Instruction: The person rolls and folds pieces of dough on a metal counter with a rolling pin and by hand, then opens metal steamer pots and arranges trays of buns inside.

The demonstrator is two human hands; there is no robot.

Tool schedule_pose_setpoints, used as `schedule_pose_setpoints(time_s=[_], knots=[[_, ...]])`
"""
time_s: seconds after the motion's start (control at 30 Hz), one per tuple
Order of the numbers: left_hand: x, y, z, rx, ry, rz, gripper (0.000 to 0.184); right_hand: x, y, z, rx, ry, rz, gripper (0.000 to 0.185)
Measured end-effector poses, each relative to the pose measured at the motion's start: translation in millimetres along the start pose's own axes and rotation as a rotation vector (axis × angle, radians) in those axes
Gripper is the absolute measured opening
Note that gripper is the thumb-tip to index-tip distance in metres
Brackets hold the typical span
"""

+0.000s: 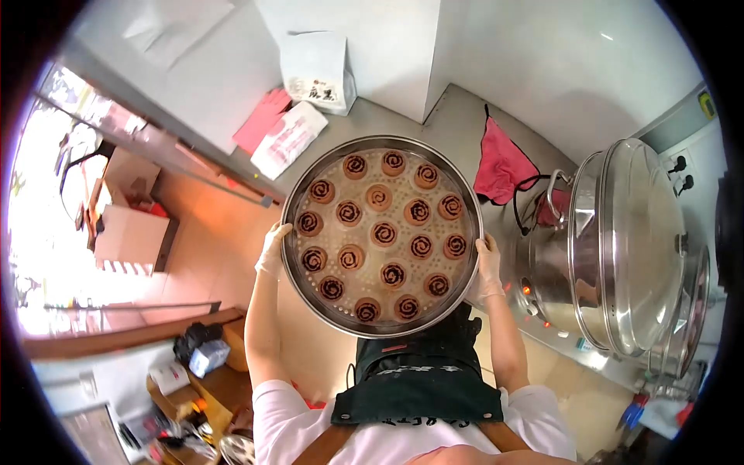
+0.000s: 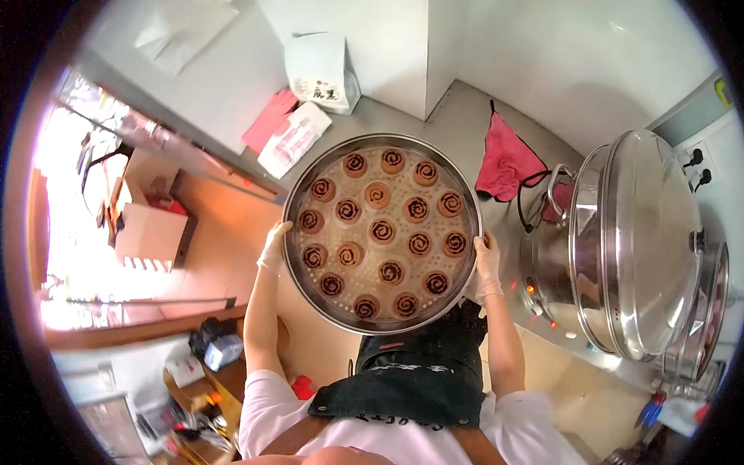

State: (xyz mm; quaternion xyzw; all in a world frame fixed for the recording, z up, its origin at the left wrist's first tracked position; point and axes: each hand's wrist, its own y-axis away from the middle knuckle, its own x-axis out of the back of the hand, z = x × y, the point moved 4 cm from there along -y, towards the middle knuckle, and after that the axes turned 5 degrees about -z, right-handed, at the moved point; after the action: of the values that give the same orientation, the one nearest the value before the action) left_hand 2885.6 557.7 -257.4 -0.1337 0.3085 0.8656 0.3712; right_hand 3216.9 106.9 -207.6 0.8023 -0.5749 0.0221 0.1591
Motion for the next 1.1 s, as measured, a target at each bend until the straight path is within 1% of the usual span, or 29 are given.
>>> schedule_pose_setpoints(time_s=[0.03,0.1,0.13,0.17,0.27,0.33,0.37,0.43,0.53,0.57,0.6,0.67,0.7,0.8,0.83,0.87,0.9,0.93,0.97,1.0,1.07,1.1], knots=[[4,-15,4,-0.008,0.02,-0.03,0.036,0,6,1,-0.019,-0.019,0.021,0.053],[11,-33,12,0.037,0.005,-0.093,0.036,-2,25,4,0.005,-0.037,0.099,0.057],[7,-41,-2,0.143,0.023,-0.029,0.036,0,4,3,-0.085,0.009,0.082,0.059],[0,-52,3,0.142,-0.033,-0.045,0.024,0,6,0,-0.114,0.008,0.128,0.058],[-22,-61,33,0.2,-0.031,-0.013,0.023,-7,27,-17,-0.137,0.061,0.187,0.054],[-18,-75,37,0.229,-0.015,-0.084,0.022,-14,40,-30,-0.142,0.045,0.204,0.05],[-6,-73,12,0.276,0.026,-0.018,0.023,-15,17,-21,-0.187,0.081,0.151,0.049],[-21,-69,22,0.314,0.092,-0.036,0.023,-12,18,-19,-0.207,0.081,0.166,0.049],[-19,-81,25,0.32,0.096,-0.014,0.022,-18,25,-21,-0.23,-0.007,0.178,0.052],[1,-99,10,0.325,0.082,-0.119,0.024,-21,30,-33,-0.246,0.003,0.161,0.056],[10,-94,8,0.298,-0.038,-0.186,0.043,-24,32,-47,-0.253,0.055,0.147,0.056],[25,-98,11,0.24,-0.313,-0.04,0.05,-25,48,-64,-0.266,0.116,0.155,0.058],[33,-96,16,0.224,-0.461,-0.012,0.056,-14,55,-50,-0.249,0.198,0.126,0.06],[7,-35,49,0.028,-0.508,0.47,0.049,32,135,-20,-0.231,0.3,0.125,0.051],[-18,-5,48,-0.123,-0.447,0.535,0.039,58,159,-13,-0.259,0.323,0.091,0.046],[-30,22,44,-0.174,-0.52,0.547,0.035,73,197,-8,-0.301,0.336,0.066,0.042],[-42,50,39,-0.23,-0.59,0.565,0.032,89,236,4,-0.296,0.303,0.133,0.035],[-57,80,34,-0.286,-0.659,0.591,0.028,109,277,14,-0.351,0.253,0.169,0.036],[-76,111,13,-0.329,-0.565,0.516,0.024,131,315,27,-0.398,0.199,0.198,0.036],[-100,142,-15,-0.371,-0.473,0.438,0.02,155,352,38,-0.475,0.238,0.228,0.036],[-168,191,-67,-0.302,-0.394,0.3,0.017,206,417,46,-0.535,0.188,0.275,0.034],[-197,217,-102,-0.347,-0.432,0.152,0.016,232,444,61,-0.538,0.158,0.333,0.033]])
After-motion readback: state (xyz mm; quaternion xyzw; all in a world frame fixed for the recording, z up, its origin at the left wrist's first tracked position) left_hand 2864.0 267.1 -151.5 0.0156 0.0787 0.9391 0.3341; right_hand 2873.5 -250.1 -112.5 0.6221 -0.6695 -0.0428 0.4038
